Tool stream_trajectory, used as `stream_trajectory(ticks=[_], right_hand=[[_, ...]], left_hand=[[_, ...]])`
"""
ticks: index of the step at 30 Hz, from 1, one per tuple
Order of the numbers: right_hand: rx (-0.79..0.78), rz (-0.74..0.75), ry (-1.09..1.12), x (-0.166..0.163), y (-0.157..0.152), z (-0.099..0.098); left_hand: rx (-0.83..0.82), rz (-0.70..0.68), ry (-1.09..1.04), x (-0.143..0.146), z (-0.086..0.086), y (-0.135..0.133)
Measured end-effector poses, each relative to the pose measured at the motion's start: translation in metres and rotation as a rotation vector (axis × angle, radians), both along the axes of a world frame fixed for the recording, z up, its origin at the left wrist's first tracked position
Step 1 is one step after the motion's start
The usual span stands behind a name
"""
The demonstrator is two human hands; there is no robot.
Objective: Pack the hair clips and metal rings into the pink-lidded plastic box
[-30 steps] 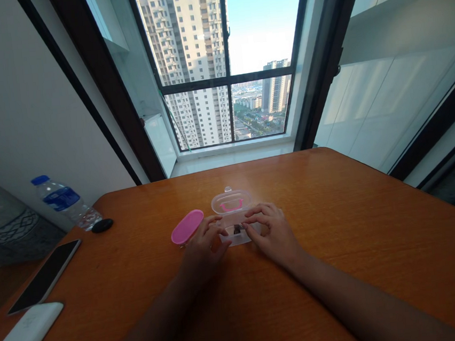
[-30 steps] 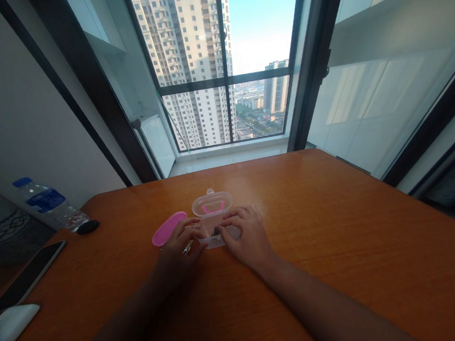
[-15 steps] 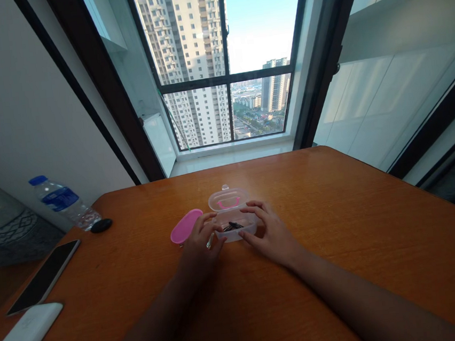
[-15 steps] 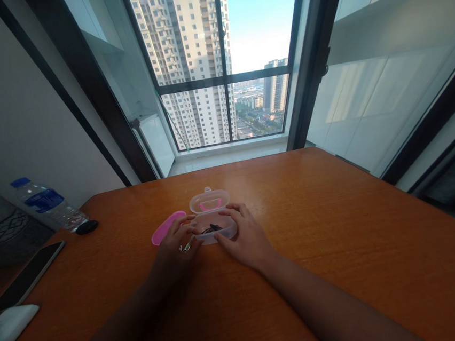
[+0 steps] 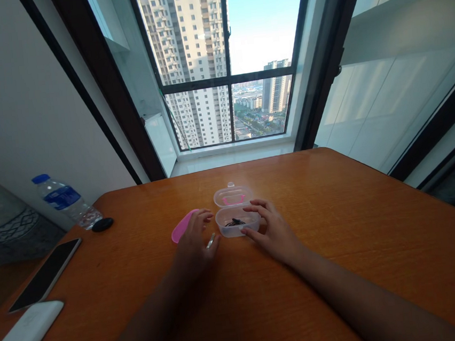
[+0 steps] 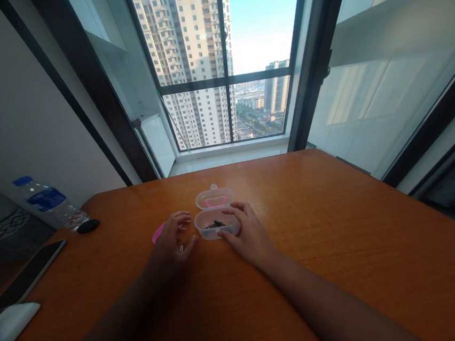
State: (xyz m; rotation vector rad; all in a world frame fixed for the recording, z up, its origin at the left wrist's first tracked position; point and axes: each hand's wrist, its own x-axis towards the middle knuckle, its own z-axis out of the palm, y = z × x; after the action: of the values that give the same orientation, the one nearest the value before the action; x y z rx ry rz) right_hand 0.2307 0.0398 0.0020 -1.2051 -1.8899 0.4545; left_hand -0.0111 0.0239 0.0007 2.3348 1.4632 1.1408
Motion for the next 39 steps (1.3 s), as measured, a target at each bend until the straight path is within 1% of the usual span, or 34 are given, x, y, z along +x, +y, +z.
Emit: stream_trajectory(ticks=[3, 5, 8, 12, 19, 28, 31, 34, 37, 39], right_hand=[[0.005, 0.001, 0.001, 0.000, 0.000, -0.003], [0.009, -0.002, 0.003, -0.001, 0.001, -0.004], [0.013, 0.009, 0.002, -0.001, 0.001, -0.006], [0.021, 0.026, -0.009, -0.001, 0.001, -0.004], [0.023, 0.022, -0.032, 0.001, -0.001, -0.002], [0.046, 0.011, -0.029, 0.000, -0.001, -0.002], [0.087, -0.015, -0.042, -0.001, -0.004, 0.003], [0.162, -0.033, -0.034, -0.003, -0.010, 0.011], [0.287, -0.005, 0.027, -0.004, -0.017, 0.019], [0.373, 0.043, 0.068, -0.004, -0.022, 0.021]], left_hand=[[-0.006, 0.044, 0.110, -0.011, 0.008, 0.003], [-0.036, 0.048, 0.183, -0.017, 0.012, 0.006], [-0.102, 0.052, 0.255, -0.023, 0.013, 0.007], [-0.179, 0.072, 0.340, -0.023, 0.013, 0.006], [-0.217, 0.076, 0.403, -0.019, 0.015, 0.003], [-0.166, 0.069, 0.412, -0.019, 0.011, 0.003], [-0.155, 0.065, 0.401, -0.018, 0.010, 0.003], [-0.140, 0.070, 0.396, -0.017, 0.007, 0.003], [-0.108, 0.092, 0.378, -0.017, 0.005, 0.004], [-0.084, 0.120, 0.360, -0.016, 0.004, 0.006]])
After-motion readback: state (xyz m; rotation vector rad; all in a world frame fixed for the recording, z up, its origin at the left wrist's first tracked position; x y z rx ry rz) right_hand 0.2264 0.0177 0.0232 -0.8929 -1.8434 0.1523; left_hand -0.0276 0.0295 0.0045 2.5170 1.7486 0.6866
